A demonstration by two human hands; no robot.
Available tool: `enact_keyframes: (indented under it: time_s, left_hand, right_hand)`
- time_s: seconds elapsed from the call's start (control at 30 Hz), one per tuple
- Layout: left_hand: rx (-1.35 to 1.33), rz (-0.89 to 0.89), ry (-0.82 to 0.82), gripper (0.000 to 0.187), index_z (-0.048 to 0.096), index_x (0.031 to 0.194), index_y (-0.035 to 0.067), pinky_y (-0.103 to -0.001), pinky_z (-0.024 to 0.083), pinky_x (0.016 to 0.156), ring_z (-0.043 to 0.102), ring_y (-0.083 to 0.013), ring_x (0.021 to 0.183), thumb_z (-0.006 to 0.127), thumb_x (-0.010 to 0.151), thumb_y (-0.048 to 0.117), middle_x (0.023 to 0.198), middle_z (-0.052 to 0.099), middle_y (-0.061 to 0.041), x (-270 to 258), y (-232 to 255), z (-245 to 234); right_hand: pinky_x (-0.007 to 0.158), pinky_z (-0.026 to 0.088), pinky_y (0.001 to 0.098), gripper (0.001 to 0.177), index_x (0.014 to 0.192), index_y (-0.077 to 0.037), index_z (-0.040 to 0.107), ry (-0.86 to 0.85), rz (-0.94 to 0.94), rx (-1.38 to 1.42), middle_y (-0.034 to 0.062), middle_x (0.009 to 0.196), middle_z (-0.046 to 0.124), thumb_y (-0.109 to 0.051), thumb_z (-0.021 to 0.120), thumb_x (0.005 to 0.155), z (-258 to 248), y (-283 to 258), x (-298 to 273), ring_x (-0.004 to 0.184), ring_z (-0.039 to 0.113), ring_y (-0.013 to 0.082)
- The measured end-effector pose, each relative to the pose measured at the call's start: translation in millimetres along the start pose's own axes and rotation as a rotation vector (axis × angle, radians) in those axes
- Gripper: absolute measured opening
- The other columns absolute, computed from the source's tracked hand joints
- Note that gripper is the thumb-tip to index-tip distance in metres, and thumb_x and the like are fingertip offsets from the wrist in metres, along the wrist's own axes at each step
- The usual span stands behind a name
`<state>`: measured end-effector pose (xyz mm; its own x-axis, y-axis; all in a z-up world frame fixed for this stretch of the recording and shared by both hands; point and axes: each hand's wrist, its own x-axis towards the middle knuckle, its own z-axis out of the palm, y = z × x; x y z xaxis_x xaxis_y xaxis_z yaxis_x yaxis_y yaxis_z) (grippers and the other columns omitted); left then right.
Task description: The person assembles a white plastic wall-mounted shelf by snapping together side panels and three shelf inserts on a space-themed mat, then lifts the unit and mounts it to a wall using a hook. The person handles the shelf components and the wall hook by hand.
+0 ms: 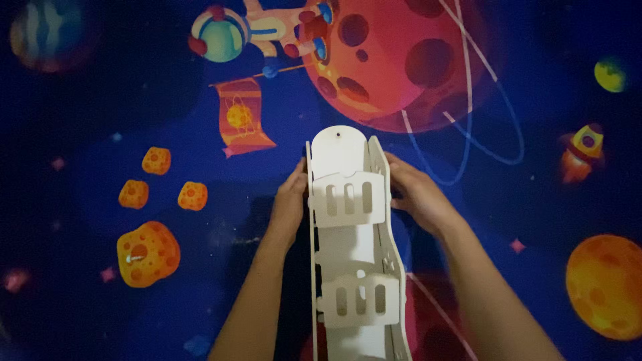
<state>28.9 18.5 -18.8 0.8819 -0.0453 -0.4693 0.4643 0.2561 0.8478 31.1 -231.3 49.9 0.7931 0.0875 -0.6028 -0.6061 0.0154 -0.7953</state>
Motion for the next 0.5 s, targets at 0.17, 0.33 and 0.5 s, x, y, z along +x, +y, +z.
enact_keyframes:
  time_s: [0.17, 0.33, 0.5]
  left_hand:
    - [-0.008, 0.057, -0.101, 0.057, 0.043, 0.154, 0.009, -0.029, 0.037, 0.111, 0.053, -0.0183, 0.132, 0.039, 0.101, 0.03, 0.149, 0.056, -0.007, -5, 6, 4]
    - [-0.03, 0.002, -0.096, 0.062, 0.035, 0.156, 0.012, -0.03, 0.035, 0.113, 0.046, -0.0166, 0.139, 0.039, 0.101, 0.04, 0.155, 0.047, -0.004, -7, 16, 14]
    - [-0.071, 0.138, -0.143, 0.064, 0.038, 0.156, 0.007, -0.032, 0.035, 0.114, 0.047, -0.0204, 0.138, 0.039, 0.103, 0.042, 0.152, 0.05, -0.009, -12, 10, 13]
  right_hand:
    - [0.091, 0.051, 0.0366, 0.052, 0.149, -0.023, 0.054, -0.022, 0.007, -0.055, 0.0021, 0.132, 0.067, -0.038, 0.05, 0.099, 8, 10, 10, 0.107, 0.062, 0.0159]
    - [0.092, 0.052, 0.0358, 0.054, 0.149, -0.023, 0.053, -0.003, 0.004, -0.07, -0.0019, 0.136, 0.065, -0.037, 0.052, 0.098, 4, 10, 11, 0.11, 0.061, 0.0128]
    - [0.102, 0.048, 0.0398, 0.057, 0.151, -0.022, 0.048, 0.0, 0.011, -0.028, -0.0021, 0.144, 0.06, -0.039, 0.05, 0.097, 8, 10, 4, 0.125, 0.057, 0.0132]
